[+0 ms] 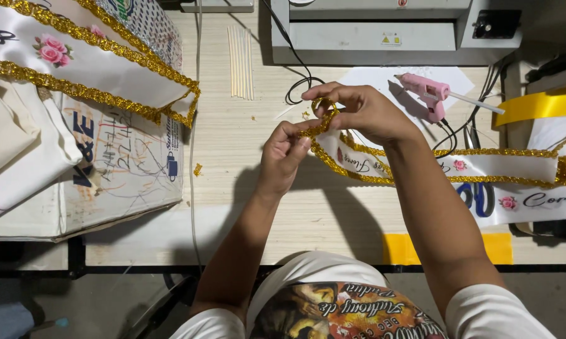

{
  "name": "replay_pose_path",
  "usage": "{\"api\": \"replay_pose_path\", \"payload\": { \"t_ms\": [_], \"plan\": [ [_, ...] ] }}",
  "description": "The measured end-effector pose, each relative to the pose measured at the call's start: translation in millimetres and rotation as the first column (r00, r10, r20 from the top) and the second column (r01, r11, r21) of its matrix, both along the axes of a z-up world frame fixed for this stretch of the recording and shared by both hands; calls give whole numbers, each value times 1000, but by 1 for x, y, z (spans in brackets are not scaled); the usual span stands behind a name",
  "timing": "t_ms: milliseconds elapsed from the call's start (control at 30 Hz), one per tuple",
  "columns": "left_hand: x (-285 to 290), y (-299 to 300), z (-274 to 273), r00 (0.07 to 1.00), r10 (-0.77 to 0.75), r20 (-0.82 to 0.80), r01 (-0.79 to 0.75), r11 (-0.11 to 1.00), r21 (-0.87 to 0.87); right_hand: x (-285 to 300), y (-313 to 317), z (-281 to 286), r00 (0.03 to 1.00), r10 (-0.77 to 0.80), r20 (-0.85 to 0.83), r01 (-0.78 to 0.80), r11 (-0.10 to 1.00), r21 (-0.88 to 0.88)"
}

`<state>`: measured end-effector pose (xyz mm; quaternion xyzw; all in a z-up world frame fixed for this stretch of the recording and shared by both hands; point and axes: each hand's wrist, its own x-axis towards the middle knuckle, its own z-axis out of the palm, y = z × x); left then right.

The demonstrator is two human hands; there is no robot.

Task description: The person decorates a white sash with gold tinsel trim. They apply hot glue along the sash edges, press the tinsel into place, and trim excess material with scissors. The process is repeated on both sides of the sash.

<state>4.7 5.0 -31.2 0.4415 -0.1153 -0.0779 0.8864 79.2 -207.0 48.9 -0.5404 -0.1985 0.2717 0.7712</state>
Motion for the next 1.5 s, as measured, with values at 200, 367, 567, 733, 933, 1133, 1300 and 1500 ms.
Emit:
{"api": "replay_pose_path", "payload": {
  "t_ms": [200, 367, 567, 733, 933, 1133, 1300, 1500],
  "plan": [
    [-2, -6, 6, 976, 211, 56, -216, 966, 140, -4, 10, 5, 979, -199, 45, 204, 962, -180],
    [-2, 1, 2, 976, 216, 41, -220, 960, 174, 1, -1, -8, 966, -257, -42, 253, 965, -67],
    [-1, 11, -17, 978, 201, 58, -209, 939, 274, 0, -3, -10, 945, -324, -46, 324, 946, -17],
    [1, 34, -17, 980, 162, 116, -194, 915, 355, -6, 0, -10, 933, -351, 75, 356, 931, -81],
    [17, 81, -9, 946, 319, 62, -292, 754, 589, 2, -22, -10, 863, -504, 24, 505, 861, -70],
    [43, 63, 35, 919, 387, 74, -309, 592, 744, -1, -7, -11, 872, -486, 52, 489, 869, -75],
    [58, 9, 119, 901, -109, 419, -294, 557, 777, -7, 13, -16, 865, -454, 213, 490, 855, -170],
    [73, 3, 90, 942, -264, 207, 4, 627, 779, -11, -1, -11, 901, -430, 59, 434, 888, -155]
  ]
}}
